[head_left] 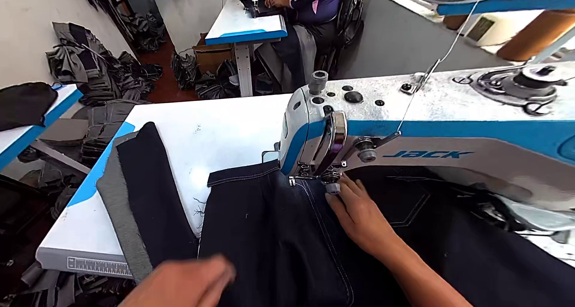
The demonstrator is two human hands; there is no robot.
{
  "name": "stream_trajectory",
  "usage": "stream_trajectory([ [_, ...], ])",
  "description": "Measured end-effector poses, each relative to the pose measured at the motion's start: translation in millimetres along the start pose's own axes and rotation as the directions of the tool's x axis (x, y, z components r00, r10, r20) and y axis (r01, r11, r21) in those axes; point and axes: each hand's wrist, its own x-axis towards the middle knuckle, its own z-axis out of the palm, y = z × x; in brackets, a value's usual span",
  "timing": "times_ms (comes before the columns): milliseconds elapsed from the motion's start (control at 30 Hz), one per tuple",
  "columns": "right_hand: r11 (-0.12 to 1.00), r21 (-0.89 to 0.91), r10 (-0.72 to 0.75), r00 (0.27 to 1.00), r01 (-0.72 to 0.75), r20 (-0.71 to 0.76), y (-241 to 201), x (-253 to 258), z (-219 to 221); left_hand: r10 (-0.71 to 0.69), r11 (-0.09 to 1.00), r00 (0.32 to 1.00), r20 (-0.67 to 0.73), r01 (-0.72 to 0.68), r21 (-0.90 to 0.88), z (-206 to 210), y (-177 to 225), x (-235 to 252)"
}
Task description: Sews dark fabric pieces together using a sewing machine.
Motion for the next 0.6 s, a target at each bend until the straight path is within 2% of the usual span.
stream_trajectory([
  [33,0.995,0.090,0.031,1.000,-0.031,-0.004,-9.6,11.3,7.1,0.008,1.000,0.976,-0.216,-0.011,-0.013,-0.5,-4.7,40.6],
  [67,0.994,0.098,0.042,0.999,-0.041,-0.013,-13.5,19.2,18.4,-0.031,0.997,0.950,-0.312,0.009,-0.071,4.7,-11.1,81.7],
  [133,0.994,-0.111,-0.013,1.000,0.011,-0.024,-1.4,34.1,29.8,-0.130,0.987,0.950,-0.283,0.097,-0.127,32.2,-40.0,155.8],
  [200,0.973,-0.223,-0.035,0.996,0.053,0.084,19.4,48.8,7.9,-0.149,0.980,0.941,-0.303,0.182,0.085,59.5,-72.3,196.6],
  [267,0.960,-0.252,-0.080,0.983,0.120,0.165,39.7,50.1,-12.7,-0.120,0.955,0.939,-0.321,0.198,0.222,65.4,-81.1,201.3],
  [333,0.932,-0.297,-0.164,0.973,0.207,0.163,52.4,27.6,-13.4,-0.065,0.943,0.937,-0.344,0.170,0.285,78.5,-71.3,180.2],
  [500,0.933,-0.310,-0.158,0.982,0.184,0.107,51.6,-43.7,-14.4,-0.054,0.928,0.919,-0.392,0.191,0.320,116.0,-32.3,125.2],
  [600,0.942,-0.306,-0.096,0.986,0.135,0.140,52.0,-42.3,-16.1,-0.077,0.928,0.916,-0.394,0.211,0.309,119.0,-28.2,128.3],
])
